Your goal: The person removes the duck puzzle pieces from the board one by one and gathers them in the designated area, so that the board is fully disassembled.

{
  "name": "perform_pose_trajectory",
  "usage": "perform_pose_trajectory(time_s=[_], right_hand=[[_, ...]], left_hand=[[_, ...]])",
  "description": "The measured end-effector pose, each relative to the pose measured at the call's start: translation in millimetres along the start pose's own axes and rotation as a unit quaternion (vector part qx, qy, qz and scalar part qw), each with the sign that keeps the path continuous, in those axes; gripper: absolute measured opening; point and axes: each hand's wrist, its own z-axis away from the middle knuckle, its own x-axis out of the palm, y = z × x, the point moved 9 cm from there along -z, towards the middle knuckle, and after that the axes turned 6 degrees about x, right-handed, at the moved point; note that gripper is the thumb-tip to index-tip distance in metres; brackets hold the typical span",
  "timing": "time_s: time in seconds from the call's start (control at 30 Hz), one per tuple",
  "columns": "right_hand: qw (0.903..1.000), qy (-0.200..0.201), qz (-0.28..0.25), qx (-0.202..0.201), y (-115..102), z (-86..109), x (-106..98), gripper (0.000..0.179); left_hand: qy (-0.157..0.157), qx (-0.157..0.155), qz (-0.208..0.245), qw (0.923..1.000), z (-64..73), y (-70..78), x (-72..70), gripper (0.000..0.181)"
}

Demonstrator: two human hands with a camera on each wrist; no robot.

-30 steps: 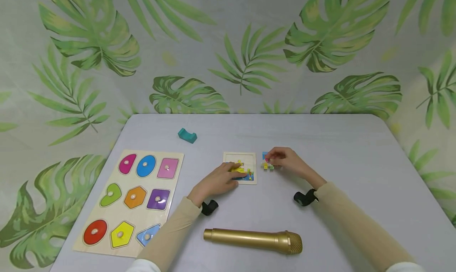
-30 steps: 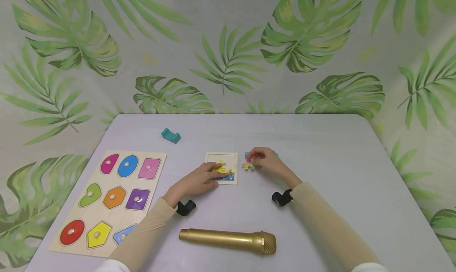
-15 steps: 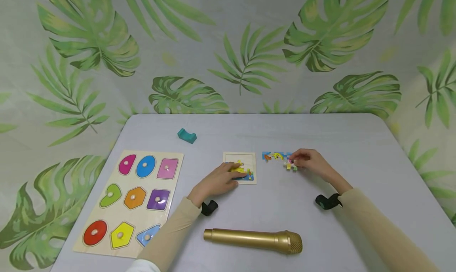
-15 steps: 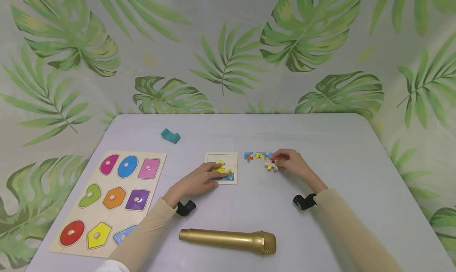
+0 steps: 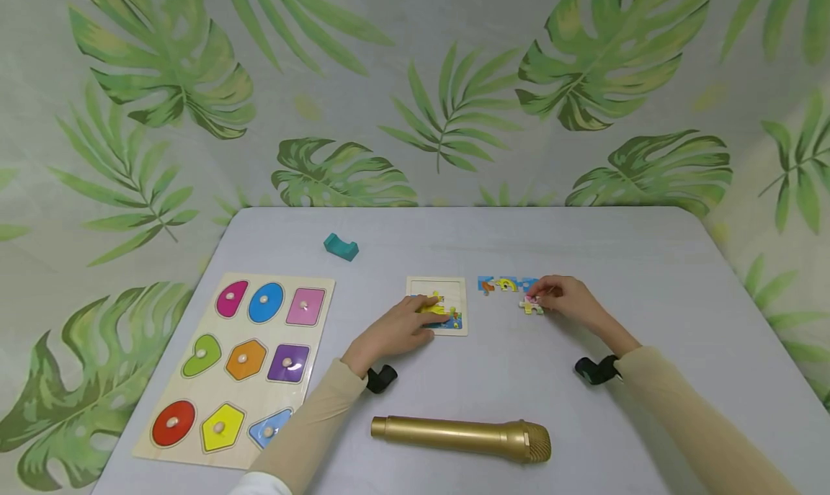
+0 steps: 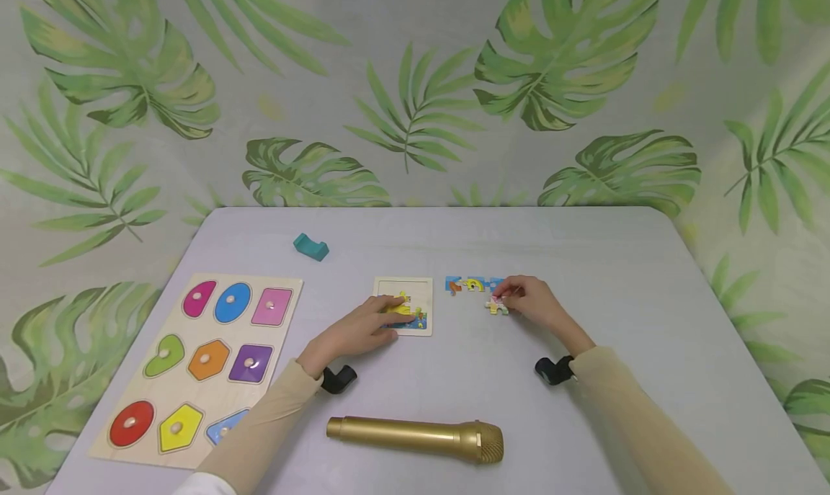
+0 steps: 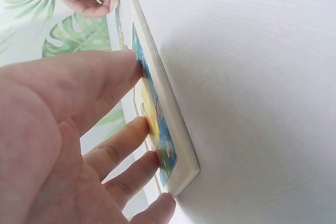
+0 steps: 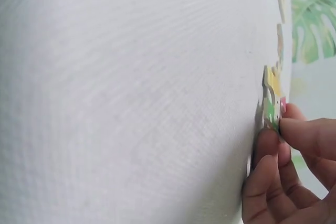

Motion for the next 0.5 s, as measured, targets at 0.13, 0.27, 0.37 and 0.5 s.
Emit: perform_pose_trajectory(time_s=[0.13, 0.27, 0.37, 0.5], right_hand=[[0.9978, 0.024, 0.056, -0.024, -6.2, -0.2, 0.8, 0.012], [0.9935, 0.036, 0.093, -0.055, -10.9, -0.1, 3.5, 0.011], [0.9914, 0.040, 0.102, -0.072, -12.7, 0.8, 4.7, 0.013], [0.9902, 0.047, 0.103, -0.082, -14.4, 2.6, 3.8, 0.015]], left_hand=[[0.003, 0.003, 0.001, 1.0000, 0.0, 0.0, 0.0, 0.039], [0.004, 0.002, -0.004, 1.0000, 0.1, -0.6, 0.3, 0.039], [0.004, 0.003, -0.007, 1.0000, 0.2, -0.8, 0.5, 0.039], [0.007, 0.008, -0.012, 0.9999, 0.6, -0.5, 0.7, 0.039]])
